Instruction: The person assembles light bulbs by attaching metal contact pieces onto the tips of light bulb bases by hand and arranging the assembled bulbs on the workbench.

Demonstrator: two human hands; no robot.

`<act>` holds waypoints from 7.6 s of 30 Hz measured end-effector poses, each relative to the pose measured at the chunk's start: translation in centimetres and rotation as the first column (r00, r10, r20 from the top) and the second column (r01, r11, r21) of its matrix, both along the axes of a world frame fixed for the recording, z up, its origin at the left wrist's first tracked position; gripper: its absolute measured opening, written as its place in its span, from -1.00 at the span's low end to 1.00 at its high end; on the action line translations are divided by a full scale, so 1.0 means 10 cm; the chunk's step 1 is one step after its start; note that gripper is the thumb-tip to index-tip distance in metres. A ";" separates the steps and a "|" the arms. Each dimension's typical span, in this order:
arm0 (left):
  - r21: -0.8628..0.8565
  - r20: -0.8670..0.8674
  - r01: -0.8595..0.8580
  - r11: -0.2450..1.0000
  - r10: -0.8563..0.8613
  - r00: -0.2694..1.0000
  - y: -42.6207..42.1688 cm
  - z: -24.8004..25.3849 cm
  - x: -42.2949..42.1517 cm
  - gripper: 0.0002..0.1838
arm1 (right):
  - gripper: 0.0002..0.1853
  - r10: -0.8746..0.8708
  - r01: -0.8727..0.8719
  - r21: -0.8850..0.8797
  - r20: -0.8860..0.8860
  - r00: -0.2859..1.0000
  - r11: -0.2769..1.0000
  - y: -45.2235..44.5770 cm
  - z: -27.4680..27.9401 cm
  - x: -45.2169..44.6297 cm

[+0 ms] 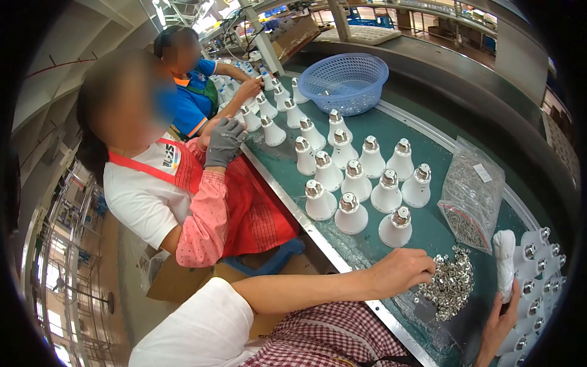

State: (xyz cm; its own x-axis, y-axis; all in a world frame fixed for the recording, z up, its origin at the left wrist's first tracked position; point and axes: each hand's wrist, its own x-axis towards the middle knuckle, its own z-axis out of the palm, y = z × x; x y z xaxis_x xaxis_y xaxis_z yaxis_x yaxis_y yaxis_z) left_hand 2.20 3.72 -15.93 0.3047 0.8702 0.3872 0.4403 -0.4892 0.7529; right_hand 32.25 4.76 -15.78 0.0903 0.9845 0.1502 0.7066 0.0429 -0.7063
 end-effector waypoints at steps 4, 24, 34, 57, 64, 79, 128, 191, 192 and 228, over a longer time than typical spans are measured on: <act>-0.127 0.275 0.050 0.991 -0.013 0.961 -0.10 0.25 -0.09 -0.89 | -0.60 0.102 -0.084 0.202 -0.079 0.992 0.976 0.10 -0.11 -0.14; 0.241 -0.012 -0.476 0.846 0.493 0.870 0.17 0.38 -0.56 -0.89 | -0.59 0.114 -0.076 0.183 -0.206 0.972 0.980 -0.04 0.06 -0.34; 0.397 -0.083 -0.350 0.848 0.414 0.907 0.17 0.32 -0.62 -0.86 | -0.59 0.117 -0.081 0.185 -0.195 0.974 0.979 -0.05 0.08 -0.35; -0.861 0.305 0.093 0.500 0.364 0.880 0.37 0.70 -0.69 -0.67 | -0.68 0.063 -0.384 -0.278 -0.734 0.676 0.881 -0.15 0.28 -0.43; -0.848 0.288 0.052 0.527 0.377 0.880 0.36 0.69 -0.66 -0.71 | -0.63 0.119 -0.512 -0.265 -0.791 0.600 0.817 -0.10 0.51 -0.68; -0.560 0.189 -0.117 0.820 0.264 0.946 0.16 0.27 -0.54 -0.44 | -0.52 0.585 -0.552 0.419 0.058 0.809 0.721 0.04 0.82 -1.33; 0.097 0.101 -0.432 0.897 0.422 0.901 0.59 0.10 -0.29 -0.41 | -0.51 -0.184 0.124 0.148 0.523 0.832 0.981 -0.97 0.08 -0.35; 0.006 -0.096 0.003 1.000 -0.002 0.995 -0.22 -0.16 0.29 -0.63 | -0.94 0.536 -0.880 -0.091 0.820 0.199 0.466 1.11 0.24 -1.08; -0.009 -0.091 0.008 1.000 -0.009 0.996 -0.22 -0.15 0.29 -0.64 | -0.92 0.521 -0.896 -0.119 0.842 0.138 0.429 1.13 0.26 -1.08; -0.520 0.588 0.380 0.765 -0.002 0.809 0.00 0.23 0.13 -0.87 | -0.93 0.382 -0.388 0.084 -0.456 0.804 0.918 -0.08 0.28 -1.09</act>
